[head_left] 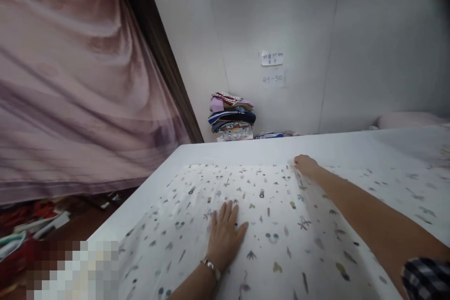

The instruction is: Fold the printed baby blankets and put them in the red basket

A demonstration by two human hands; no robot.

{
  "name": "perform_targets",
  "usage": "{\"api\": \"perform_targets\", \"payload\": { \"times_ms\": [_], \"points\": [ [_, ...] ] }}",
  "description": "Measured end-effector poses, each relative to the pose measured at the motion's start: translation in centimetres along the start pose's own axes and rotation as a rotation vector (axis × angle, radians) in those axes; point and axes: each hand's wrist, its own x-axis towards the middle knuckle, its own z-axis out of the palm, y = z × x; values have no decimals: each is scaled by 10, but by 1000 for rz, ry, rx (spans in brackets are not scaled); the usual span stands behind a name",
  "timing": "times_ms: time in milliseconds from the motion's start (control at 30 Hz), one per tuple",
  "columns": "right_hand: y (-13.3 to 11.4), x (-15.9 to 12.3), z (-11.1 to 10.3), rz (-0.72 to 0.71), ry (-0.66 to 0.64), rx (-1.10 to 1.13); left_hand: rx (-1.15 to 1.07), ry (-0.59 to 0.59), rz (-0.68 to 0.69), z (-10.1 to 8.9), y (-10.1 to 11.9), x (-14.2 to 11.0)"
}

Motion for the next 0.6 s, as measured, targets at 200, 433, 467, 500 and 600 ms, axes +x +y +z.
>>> {"api": "perform_targets", "payload": {
  "times_ms": [200,433,467,500,600],
  "points": [
    [-2,2,5,35,5,-33,-28,-57,-26,-10,6,-2],
    [-28,2,2,-85,-70,-52,-100,-51,-26,-4,5,-1],
    [-36,3,2,-109,-71,-55,-115,-41,-22,-3,4,-2],
    [-45,4,2,-132,-69,-58,-129,-33,-18,-1,3,-2],
    [-78,8,5,-207,-55,-58,-163,-29,-16,2,3,-3]
  ]
}}
